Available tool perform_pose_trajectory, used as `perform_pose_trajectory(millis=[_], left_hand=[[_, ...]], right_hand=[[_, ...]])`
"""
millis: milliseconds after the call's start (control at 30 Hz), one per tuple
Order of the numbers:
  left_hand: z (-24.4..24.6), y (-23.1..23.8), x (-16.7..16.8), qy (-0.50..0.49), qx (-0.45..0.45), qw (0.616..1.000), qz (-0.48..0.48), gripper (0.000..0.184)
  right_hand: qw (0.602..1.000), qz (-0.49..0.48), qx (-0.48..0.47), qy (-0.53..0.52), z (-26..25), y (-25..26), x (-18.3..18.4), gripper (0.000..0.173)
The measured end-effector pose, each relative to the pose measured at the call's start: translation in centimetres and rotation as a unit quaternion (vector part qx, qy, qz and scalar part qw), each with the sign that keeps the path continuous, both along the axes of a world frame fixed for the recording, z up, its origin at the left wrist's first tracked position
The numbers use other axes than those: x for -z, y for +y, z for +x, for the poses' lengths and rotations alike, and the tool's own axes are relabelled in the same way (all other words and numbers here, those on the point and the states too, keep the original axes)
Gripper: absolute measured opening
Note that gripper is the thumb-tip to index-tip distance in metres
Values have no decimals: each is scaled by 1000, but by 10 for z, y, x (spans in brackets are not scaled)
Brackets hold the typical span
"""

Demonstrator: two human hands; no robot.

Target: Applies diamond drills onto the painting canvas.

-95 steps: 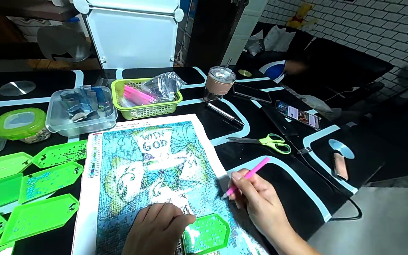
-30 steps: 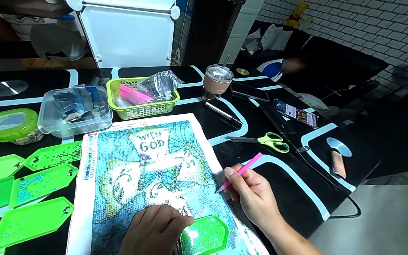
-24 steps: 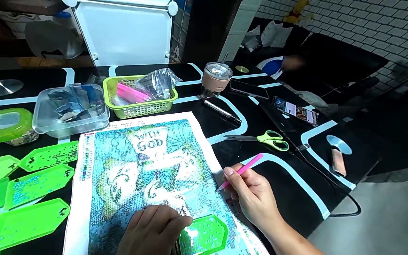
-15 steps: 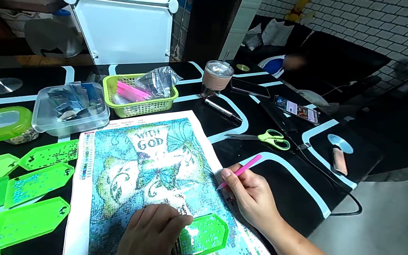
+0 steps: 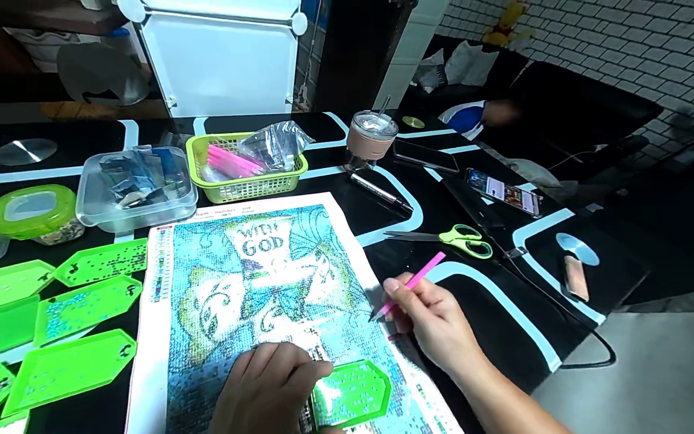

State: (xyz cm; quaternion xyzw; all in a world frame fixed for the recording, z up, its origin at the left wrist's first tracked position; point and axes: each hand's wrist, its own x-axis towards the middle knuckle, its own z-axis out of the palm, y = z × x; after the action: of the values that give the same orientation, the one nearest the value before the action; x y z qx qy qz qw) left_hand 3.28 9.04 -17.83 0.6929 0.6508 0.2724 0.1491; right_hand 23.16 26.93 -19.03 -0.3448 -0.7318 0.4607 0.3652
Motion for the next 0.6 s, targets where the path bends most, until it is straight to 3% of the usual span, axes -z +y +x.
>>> perform_pose_trajectory(millis=[133, 267, 400, 600], left_hand=[[1, 0, -1, -2, -4, 1000, -7, 47], [2, 0, 2, 4, -9, 1000, 6, 48], [2, 0, 5, 12, -11, 1000, 19, 47], [2, 1, 5, 18, -15, 999, 25, 47]], right_hand=[[996, -4, -59, 64, -3, -22, -3, 26], [980, 92, -161, 68, -7, -48, 4, 30], [972, 167, -165, 25, -8, -52, 11, 32], [966, 189, -178, 23, -10, -54, 11, 31]])
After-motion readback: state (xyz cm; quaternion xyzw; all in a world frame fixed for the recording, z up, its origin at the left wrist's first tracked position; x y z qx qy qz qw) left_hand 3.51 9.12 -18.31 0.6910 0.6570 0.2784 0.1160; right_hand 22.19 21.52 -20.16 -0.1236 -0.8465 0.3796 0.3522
